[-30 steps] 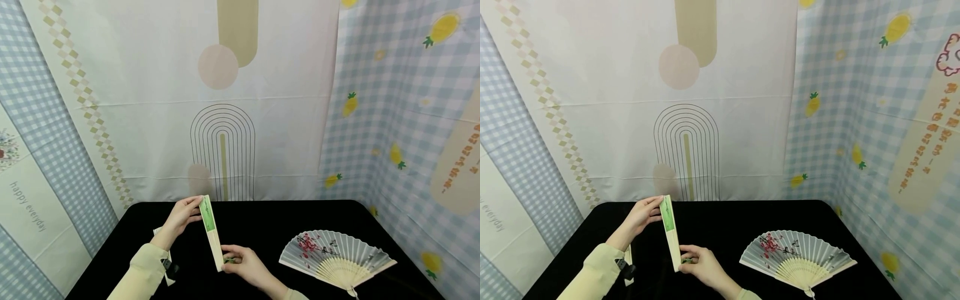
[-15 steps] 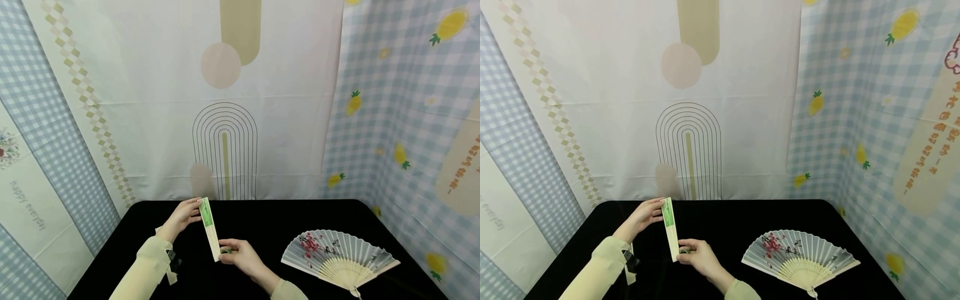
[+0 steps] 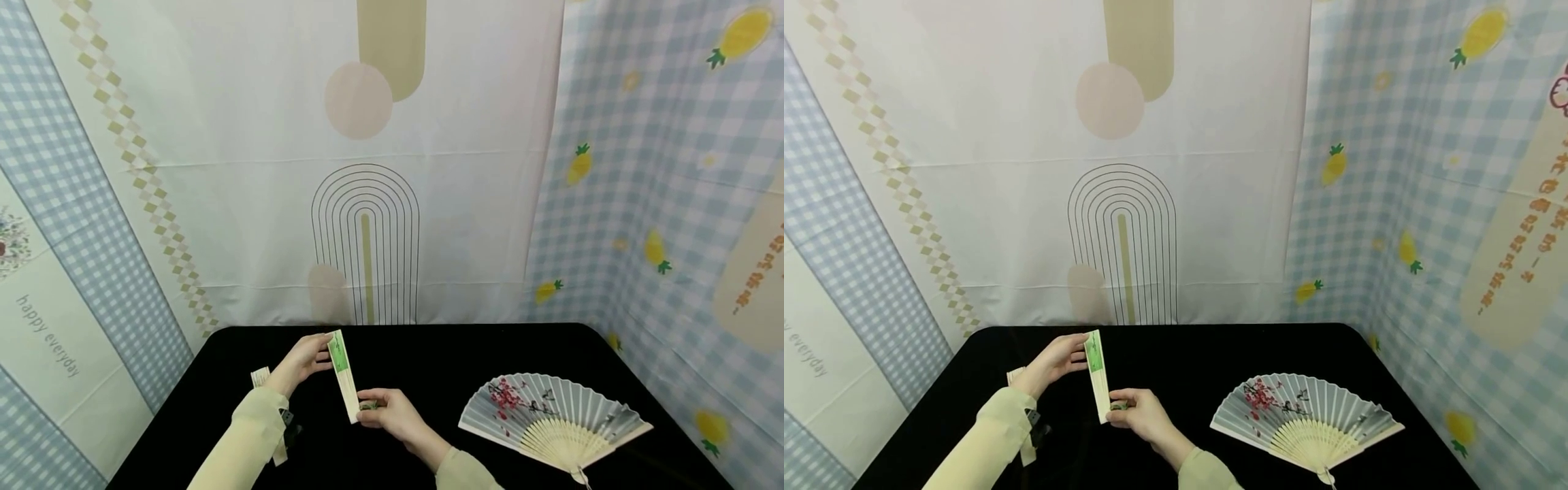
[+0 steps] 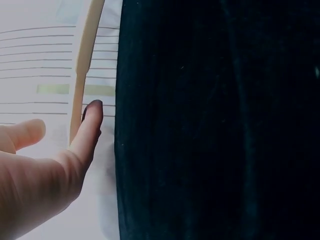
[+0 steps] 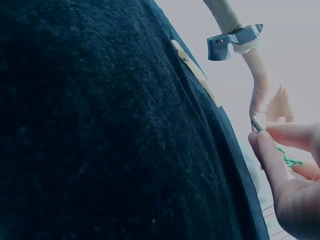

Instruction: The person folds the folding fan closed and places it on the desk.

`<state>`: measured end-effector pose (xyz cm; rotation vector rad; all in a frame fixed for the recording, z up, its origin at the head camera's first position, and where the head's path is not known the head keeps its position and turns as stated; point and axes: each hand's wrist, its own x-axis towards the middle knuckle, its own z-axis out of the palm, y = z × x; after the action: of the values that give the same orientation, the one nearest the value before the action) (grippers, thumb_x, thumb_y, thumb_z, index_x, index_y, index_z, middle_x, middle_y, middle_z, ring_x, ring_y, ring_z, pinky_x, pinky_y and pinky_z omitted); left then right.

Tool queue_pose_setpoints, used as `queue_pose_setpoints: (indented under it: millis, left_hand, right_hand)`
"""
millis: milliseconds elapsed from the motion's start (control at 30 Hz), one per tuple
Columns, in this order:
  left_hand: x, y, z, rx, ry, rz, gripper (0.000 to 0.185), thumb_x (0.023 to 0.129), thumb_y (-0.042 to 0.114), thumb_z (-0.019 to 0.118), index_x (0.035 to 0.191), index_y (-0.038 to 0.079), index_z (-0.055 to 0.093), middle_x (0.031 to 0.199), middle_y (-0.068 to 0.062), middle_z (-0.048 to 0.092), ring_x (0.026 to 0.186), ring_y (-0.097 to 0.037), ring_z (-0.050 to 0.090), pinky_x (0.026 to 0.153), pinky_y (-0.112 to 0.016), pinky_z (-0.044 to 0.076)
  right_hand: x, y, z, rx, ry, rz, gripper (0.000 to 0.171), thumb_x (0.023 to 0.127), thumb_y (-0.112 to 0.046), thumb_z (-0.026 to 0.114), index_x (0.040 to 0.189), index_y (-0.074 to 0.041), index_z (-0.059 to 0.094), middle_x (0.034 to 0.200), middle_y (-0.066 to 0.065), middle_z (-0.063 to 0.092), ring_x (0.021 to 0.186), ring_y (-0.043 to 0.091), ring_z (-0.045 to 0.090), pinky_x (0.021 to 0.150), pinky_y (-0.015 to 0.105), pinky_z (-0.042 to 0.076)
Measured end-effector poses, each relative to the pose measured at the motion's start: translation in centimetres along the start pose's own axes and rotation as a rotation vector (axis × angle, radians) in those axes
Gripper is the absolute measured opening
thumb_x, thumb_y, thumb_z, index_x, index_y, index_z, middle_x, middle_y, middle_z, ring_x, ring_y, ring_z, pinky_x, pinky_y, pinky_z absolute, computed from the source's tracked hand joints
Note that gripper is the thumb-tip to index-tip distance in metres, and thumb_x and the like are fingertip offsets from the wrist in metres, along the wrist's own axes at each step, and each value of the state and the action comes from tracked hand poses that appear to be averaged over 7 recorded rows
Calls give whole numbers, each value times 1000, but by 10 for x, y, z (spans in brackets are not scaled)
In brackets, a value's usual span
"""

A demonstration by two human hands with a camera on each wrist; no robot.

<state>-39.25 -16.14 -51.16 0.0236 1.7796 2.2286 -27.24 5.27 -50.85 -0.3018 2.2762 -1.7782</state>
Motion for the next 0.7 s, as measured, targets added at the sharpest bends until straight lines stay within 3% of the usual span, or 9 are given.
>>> queue_pose_setpoints:
  millis: [200, 533, 700]
  left_hand:
    - [-1, -7, 0, -15, 10, -16, 59, 109, 15, 41, 154, -14, 16, 153, -41, 22, 138, -55, 34, 105, -58, 43]
    - [-3, -22, -10, 0, 51, -28, 56, 109, 18, 43, 152, -13, 26, 152, -38, 28, 134, -51, 42, 95, -47, 54]
    - [-4, -24, -12, -2, 57, -34, 53, 109, 17, 42, 152, -12, 28, 153, -38, 28, 134, -51, 41, 97, -47, 53]
  right_hand:
    - [6, 6, 0, -9, 16, 24, 38, 88, 6, 72, 125, 10, 65, 97, 11, 70, 87, 25, 72, 77, 34, 61]
    - [7, 12, 4, -11, -5, 83, 34, 89, 5, 72, 123, 9, 66, 99, 12, 70, 88, 26, 72, 77, 34, 61]
    - [6, 13, 6, -12, -8, 110, 34, 88, 7, 72, 122, 8, 67, 97, 11, 69, 85, 24, 72, 76, 34, 61]
